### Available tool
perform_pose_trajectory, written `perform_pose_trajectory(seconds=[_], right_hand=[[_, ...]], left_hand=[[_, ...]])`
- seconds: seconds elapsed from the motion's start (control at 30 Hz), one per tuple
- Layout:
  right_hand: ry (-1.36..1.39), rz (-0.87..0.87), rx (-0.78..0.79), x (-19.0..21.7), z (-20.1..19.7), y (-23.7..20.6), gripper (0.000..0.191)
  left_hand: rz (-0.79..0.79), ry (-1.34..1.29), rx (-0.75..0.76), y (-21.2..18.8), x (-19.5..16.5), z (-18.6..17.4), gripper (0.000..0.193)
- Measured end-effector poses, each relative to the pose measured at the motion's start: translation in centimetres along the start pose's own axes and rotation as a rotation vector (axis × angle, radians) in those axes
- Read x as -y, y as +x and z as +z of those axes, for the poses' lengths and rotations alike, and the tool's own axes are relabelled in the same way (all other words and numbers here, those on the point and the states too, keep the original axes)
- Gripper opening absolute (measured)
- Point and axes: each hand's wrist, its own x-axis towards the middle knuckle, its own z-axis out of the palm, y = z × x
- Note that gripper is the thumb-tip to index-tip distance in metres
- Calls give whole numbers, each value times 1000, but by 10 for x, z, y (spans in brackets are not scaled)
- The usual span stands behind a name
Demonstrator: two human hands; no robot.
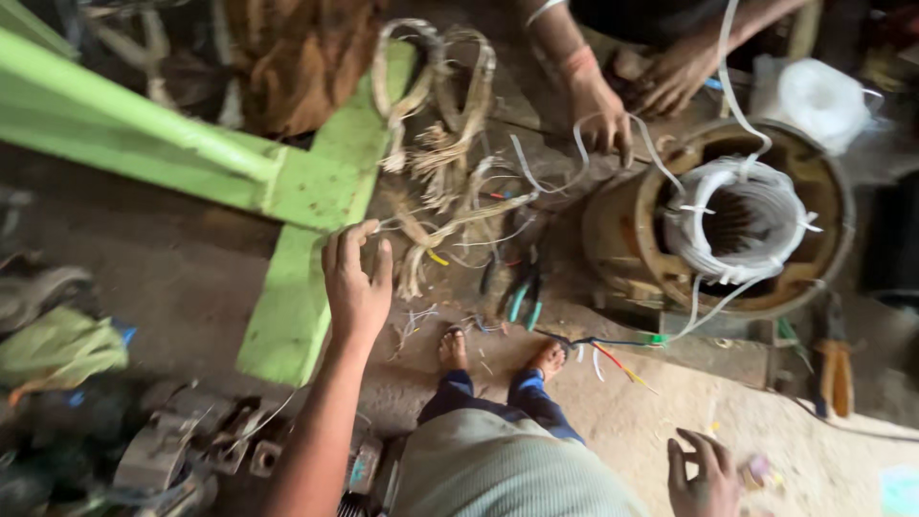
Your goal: The person winds white enameled copper wire into the slots of a motor stator on a workbench, pulling wire from a spool and guiding it around the winding. They use pliers to cut and trim the wire, handle a black insulating sheet, and continue winding and adjusting the coil ends by hand.
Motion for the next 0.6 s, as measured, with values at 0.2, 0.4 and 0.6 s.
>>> perform_pose_trajectory(seconds=[0.2, 0.4, 0.6], right_hand=[[26, 168, 84, 11, -12, -8, 23], [43, 330, 359, 21, -5, -30, 32], [-29, 548, 595, -3, -5, -73, 44]], left_hand=[[54, -67, 106, 4, -17, 36, 34], [215, 317, 155, 6, -26, 58, 80], [265, 538, 327, 27, -43, 85, 93]])
